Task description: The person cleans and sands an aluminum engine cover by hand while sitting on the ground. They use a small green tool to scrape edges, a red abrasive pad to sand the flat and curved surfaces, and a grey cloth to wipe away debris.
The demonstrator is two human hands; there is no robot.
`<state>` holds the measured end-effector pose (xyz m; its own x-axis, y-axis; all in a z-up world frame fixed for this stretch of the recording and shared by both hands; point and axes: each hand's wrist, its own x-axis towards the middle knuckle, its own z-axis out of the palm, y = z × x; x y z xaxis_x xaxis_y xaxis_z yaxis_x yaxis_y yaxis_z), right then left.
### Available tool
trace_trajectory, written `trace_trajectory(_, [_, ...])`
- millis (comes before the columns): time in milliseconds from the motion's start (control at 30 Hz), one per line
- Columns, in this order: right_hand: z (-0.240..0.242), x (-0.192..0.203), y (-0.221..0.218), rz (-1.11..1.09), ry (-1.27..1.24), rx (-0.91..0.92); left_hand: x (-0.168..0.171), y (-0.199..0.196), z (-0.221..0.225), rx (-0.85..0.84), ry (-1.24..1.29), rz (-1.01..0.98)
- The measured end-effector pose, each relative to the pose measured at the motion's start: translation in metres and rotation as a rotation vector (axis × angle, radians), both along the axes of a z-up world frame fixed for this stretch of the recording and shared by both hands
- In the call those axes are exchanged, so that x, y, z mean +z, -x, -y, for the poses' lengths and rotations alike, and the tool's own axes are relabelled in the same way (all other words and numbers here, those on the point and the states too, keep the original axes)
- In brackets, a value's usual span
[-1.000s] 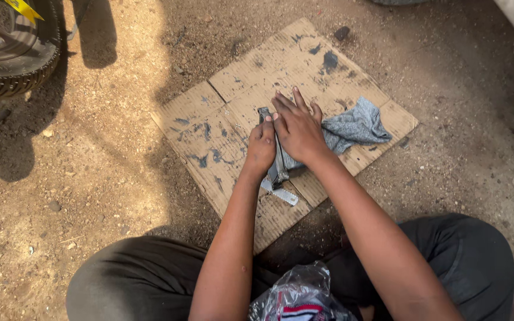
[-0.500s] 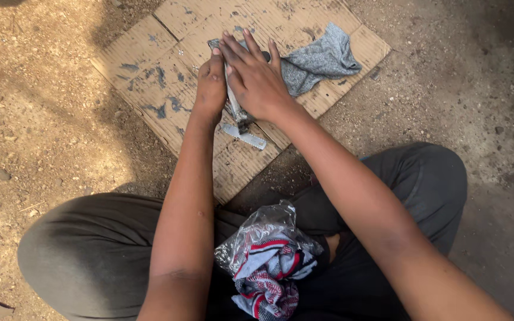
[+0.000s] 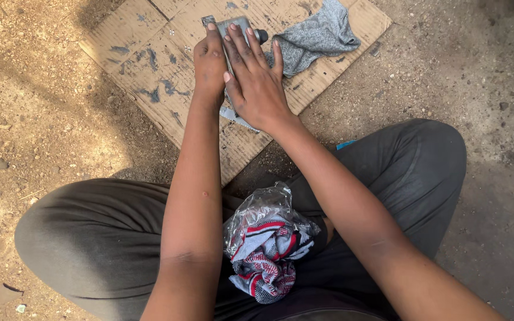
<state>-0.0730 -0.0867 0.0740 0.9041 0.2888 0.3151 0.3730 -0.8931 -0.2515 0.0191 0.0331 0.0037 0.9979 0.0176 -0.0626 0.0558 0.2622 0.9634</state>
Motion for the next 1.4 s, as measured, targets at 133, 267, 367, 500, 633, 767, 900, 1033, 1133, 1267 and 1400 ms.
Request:
trace_trajectory(133, [0.003, 0.009, -0.006, -0.095, 0.013, -0.017, 0.013, 0.008, -0.009, -0.094, 0.021, 0.006])
trace_trajectory(267, [0.004, 0.015, -0.011, -0.080, 0.004, 0.021, 0.013, 0.010, -0.009, -0.086, 0.053, 0.044])
trace_trajectory(367, [0.006, 0.012, -0.011, -0.066, 0.001, 0.043, 0.008, 0.010, -0.008, -0.052, -0.057, -0.009])
trace_trajectory(500, [-0.004, 0.004, -0.027, -0.116, 0.033, -0.061, 0.005, 0.009, -0.003, -0.064, 0.072, 0.036])
trace_trajectory(633, [-0.015, -0.005, -0.019, -0.056, -0.008, -0.119, 0.000, 0.013, -0.002, -0.039, 0.142, 0.057])
trace_trajectory(767, [-0.011, -0.006, -0.019, -0.108, -0.025, -0.128, -0.001, 0.012, 0.000, -0.015, 0.071, 0.090])
trace_trajectory(900, [-0.005, -0.019, 0.023, -0.047, -0.124, -0.041, 0.012, 0.019, -0.005, -0.045, -0.012, 0.022])
trace_trajectory(1033, [0.001, -0.021, 0.054, -0.047, -0.135, -0.060, 0.018, 0.024, -0.004, -0.062, -0.062, -0.159])
trace_trajectory(1133, [0.000, -0.012, 0.036, -0.026, -0.061, -0.066, 0.024, 0.020, -0.011, -0.153, -0.084, -0.243])
trace_trajectory(1267, [-0.009, 0.012, -0.033, -0.185, -0.109, -0.171, 0.032, 0.017, -0.010, -0.196, 0.032, -0.335])
trace_trajectory(1400, [-0.016, 0.011, -0.047, -0.221, -0.150, -0.209, 0.017, 0.005, -0.001, -0.043, -0.026, -0.288])
